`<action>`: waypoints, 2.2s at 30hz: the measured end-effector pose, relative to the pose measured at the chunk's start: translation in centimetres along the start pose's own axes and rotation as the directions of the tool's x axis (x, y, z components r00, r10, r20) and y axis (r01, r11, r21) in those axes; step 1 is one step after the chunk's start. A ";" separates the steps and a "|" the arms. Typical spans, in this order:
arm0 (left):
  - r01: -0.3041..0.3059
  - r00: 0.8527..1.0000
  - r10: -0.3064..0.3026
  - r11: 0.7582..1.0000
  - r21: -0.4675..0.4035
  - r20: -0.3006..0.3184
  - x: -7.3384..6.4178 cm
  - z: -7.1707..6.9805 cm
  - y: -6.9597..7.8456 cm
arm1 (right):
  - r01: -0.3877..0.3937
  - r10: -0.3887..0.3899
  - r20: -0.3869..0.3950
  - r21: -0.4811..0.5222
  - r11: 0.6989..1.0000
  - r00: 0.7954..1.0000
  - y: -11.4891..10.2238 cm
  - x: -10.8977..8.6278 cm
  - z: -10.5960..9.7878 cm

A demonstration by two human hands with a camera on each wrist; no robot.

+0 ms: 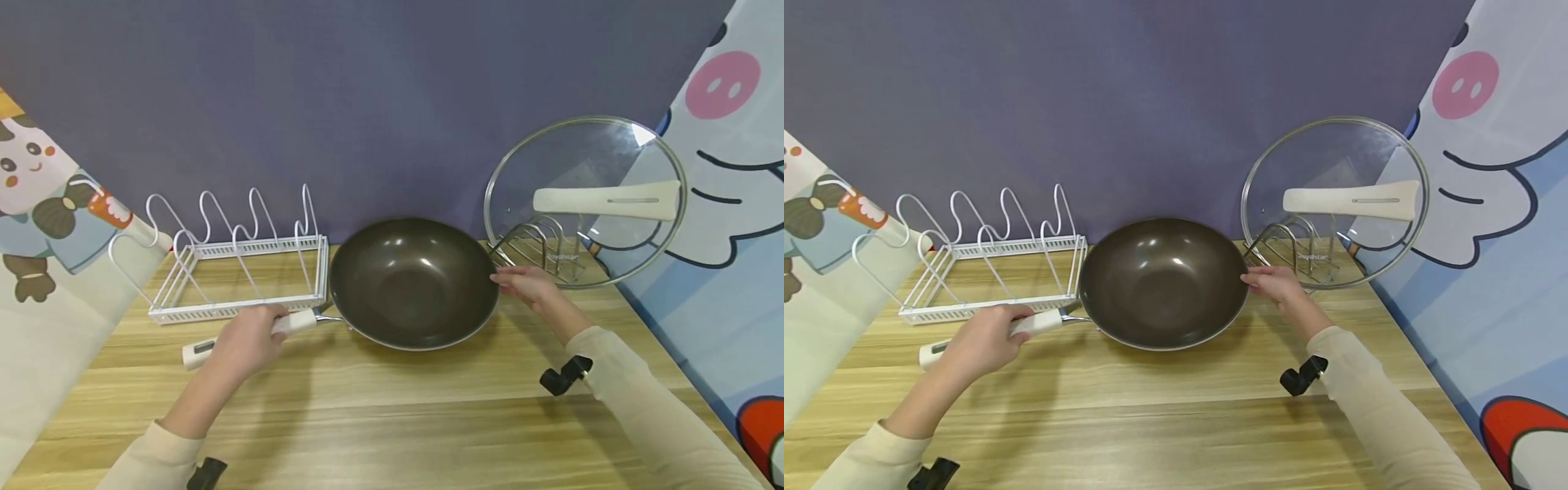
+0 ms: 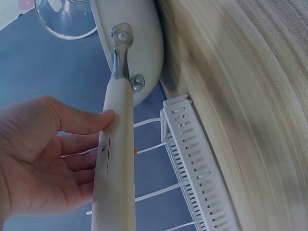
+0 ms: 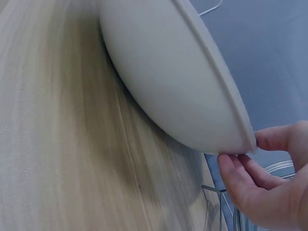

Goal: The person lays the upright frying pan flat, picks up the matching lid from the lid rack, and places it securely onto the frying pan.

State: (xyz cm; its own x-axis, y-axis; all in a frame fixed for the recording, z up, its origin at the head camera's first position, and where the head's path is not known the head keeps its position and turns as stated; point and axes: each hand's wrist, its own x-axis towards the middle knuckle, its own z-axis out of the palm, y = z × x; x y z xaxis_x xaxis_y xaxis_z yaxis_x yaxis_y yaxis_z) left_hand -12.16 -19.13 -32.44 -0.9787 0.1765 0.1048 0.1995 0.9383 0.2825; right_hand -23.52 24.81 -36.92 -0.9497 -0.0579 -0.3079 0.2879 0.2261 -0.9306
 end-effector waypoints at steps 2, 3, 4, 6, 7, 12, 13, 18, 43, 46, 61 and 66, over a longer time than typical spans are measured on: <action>0.007 1.000 -0.007 1.000 -0.007 -0.002 -0.1 0.0 -0.1 | -0.004 0.005 0.022 -0.040 0.999 1.000 -0.2 0.1 0.0; 0.009 1.000 -0.009 1.000 -0.010 -0.005 -0.1 0.0 -0.2 | -0.011 0.012 0.032 -0.059 0.998 0.999 -0.3 0.2 0.1; 0.012 1.000 -0.012 1.000 -0.012 -0.005 -0.1 0.0 -0.2 | -0.015 0.018 0.041 -0.069 0.998 0.999 -0.4 0.4 0.1; 0.014 1.000 -0.014 1.000 -0.015 -0.010 -0.2 -0.1 -0.2 | -0.025 0.029 0.057 -0.074 0.997 0.998 -0.6 0.8 0.2; 0.014 1.000 -0.014 1.000 -0.018 -0.011 -0.2 -0.1 -0.3 | -0.031 0.036 0.062 -0.071 0.997 0.997 -0.7 1.0 0.2; -0.010 0.999 0.008 0.999 -0.033 -0.049 -0.3 0.3 -0.3 | -0.062 0.064 0.047 -0.055 0.997 0.997 -1.2 2.2 0.3; -0.021 0.998 0.019 0.999 -0.032 -0.065 -0.4 0.4 -0.3 | -0.061 0.064 0.046 -0.058 0.996 0.997 -1.2 2.3 0.2; -0.057 0.990 0.054 0.998 -0.017 -0.132 -0.7 0.5 -0.4 | -0.066 0.069 0.037 -0.065 0.996 0.997 -1.3 2.8 0.1; -0.071 0.992 0.071 0.997 0.008 -0.104 -0.2 0.3 -0.9 | -0.062 0.061 0.035 0.014 0.998 0.998 -0.8 1.8 0.0; -0.064 0.994 0.064 0.998 0.001 -0.093 -0.1 0.3 -0.9 | -0.049 0.048 0.043 0.034 0.998 0.998 -0.8 1.5 0.0; -0.081 0.992 0.080 0.997 -0.002 -0.097 0.4 0.4 -1.4 | -0.008 0.006 0.046 0.049 0.999 0.999 -0.2 1.1 0.1; -0.097 0.990 0.095 0.995 -0.012 -0.108 0.5 0.4 -1.6 | -0.008 0.005 0.047 0.059 0.998 0.999 -0.2 0.8 0.1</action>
State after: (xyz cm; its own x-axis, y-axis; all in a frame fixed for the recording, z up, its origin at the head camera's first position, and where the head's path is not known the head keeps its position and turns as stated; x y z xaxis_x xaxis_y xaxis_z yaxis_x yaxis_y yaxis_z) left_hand -13.04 -20.40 -33.24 -0.9444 0.2316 0.2333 0.2937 0.9132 0.2825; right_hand -24.30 24.66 -36.94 -0.9414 -0.1019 -0.3215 0.3022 0.1689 -0.9382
